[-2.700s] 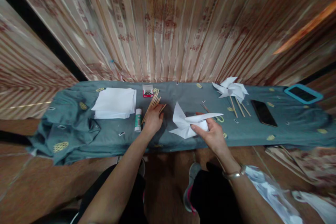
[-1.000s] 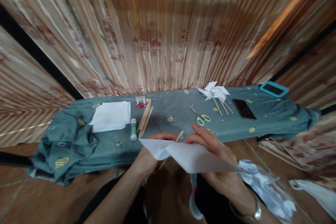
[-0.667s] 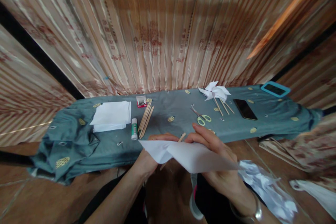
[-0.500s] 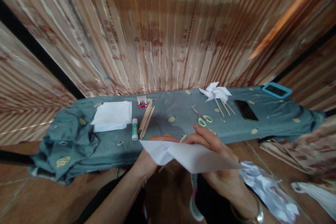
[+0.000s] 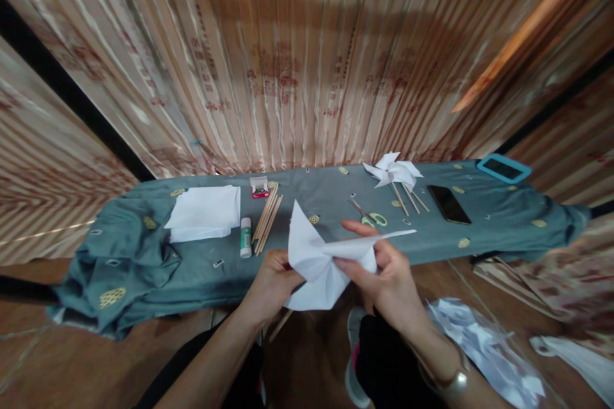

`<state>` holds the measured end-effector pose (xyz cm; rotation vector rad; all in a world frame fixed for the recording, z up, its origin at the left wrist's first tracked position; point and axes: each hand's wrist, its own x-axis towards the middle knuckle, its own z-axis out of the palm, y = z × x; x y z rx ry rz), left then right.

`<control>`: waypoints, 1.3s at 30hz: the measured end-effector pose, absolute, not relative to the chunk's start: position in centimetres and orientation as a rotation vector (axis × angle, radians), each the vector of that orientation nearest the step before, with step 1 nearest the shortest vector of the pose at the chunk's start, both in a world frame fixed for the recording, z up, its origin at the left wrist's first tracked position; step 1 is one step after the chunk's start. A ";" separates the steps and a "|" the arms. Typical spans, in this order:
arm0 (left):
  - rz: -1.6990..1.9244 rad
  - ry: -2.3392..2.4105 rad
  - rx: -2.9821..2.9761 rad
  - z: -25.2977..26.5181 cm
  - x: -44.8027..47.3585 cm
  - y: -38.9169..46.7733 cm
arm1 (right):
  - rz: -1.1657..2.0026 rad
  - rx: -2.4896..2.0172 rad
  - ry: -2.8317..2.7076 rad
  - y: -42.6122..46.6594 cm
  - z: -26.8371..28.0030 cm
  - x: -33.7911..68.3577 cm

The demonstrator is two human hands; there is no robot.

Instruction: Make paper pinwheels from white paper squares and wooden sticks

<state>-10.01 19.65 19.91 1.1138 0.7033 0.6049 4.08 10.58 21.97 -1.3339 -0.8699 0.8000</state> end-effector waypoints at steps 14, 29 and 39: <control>0.659 0.782 0.971 17.1 -8.2 20.3 | 0.998 -1.235 -0.664 14.1 19.1 5.6; 0.705 0.753 0.807 16.4 -7.9 20.2 | 1.152 -1.157 -0.640 15.7 18.1 6.4; 0.697 0.746 0.582 15.8 -8.8 20.2 | 1.131 -1.163 -0.626 17.8 17.2 7.2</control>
